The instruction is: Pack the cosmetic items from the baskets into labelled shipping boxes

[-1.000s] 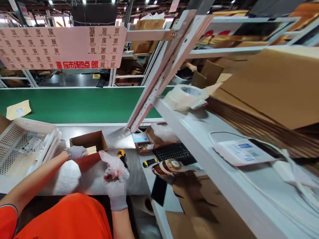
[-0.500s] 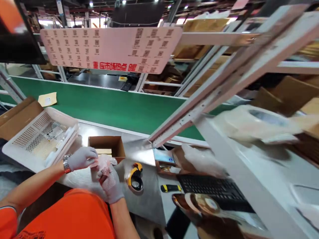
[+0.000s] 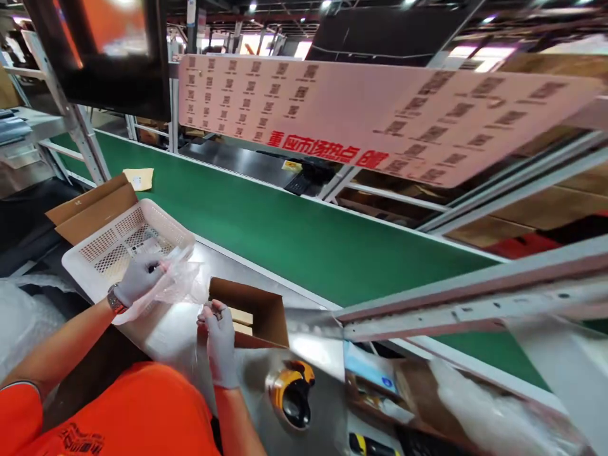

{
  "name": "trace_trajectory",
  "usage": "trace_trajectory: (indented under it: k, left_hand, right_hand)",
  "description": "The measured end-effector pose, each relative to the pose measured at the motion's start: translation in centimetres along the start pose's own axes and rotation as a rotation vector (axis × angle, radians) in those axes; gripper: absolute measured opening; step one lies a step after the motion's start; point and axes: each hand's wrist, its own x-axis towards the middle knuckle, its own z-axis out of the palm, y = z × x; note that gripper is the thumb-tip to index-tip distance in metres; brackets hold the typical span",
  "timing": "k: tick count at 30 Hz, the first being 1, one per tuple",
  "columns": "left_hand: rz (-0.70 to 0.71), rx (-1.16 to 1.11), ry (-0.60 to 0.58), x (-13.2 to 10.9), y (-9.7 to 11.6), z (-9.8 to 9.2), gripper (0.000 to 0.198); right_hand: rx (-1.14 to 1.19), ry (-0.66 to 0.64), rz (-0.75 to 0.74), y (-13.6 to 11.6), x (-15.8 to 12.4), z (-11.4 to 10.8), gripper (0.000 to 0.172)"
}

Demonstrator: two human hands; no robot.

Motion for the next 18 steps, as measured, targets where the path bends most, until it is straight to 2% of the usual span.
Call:
trace_trajectory:
  k: [2,6,8,10,12,14,16,18]
  left_hand:
    - [-0.039,0.058,0.135,1.0,-1.6,-3.0,0.036]
    - [-0.156,0.175,0.302,2.1,-5.9,-8.8,0.042]
    - [-0.208,0.244,0.353,2.0,-7.9,-10.8,0.045]
    - [-0.249,0.305,0.384,1.5,-9.7,-12.0,0.045]
    - [-0.286,0.349,0.387,0.9,-11.1,-12.5,0.044]
    - [-0.31,0.386,0.36,0.3,-12.4,-12.7,0.044]
    - [-0.305,0.419,0.324,-0.2,-13.4,-12.6,0.045]
    - [-0.281,0.445,0.297,-0.4,-14.3,-12.5,0.047]
  right_hand:
    - [-0.139,-0.016,-0.105,0.0,0.8,1.6,0.04]
    - [-0.508,-0.262,-0.375,-0.1,3.3,6.2,0.029]
    - [-0.748,-0.348,-0.519,-0.5,5.5,9.3,0.029]
    - [-1.058,-0.364,-0.622,-1.0,8.4,12.6,0.033]
    - [-1.386,-0.35,-0.621,-1.7,11.4,15.8,0.035]
    - [-1.632,-0.355,-0.524,-2.1,14.0,18.3,0.036]
    - [-1.754,-0.375,-0.41,-2.3,16.1,20.1,0.035]
    - [-1.78,-0.397,-0.337,-2.3,17.6,21.2,0.029]
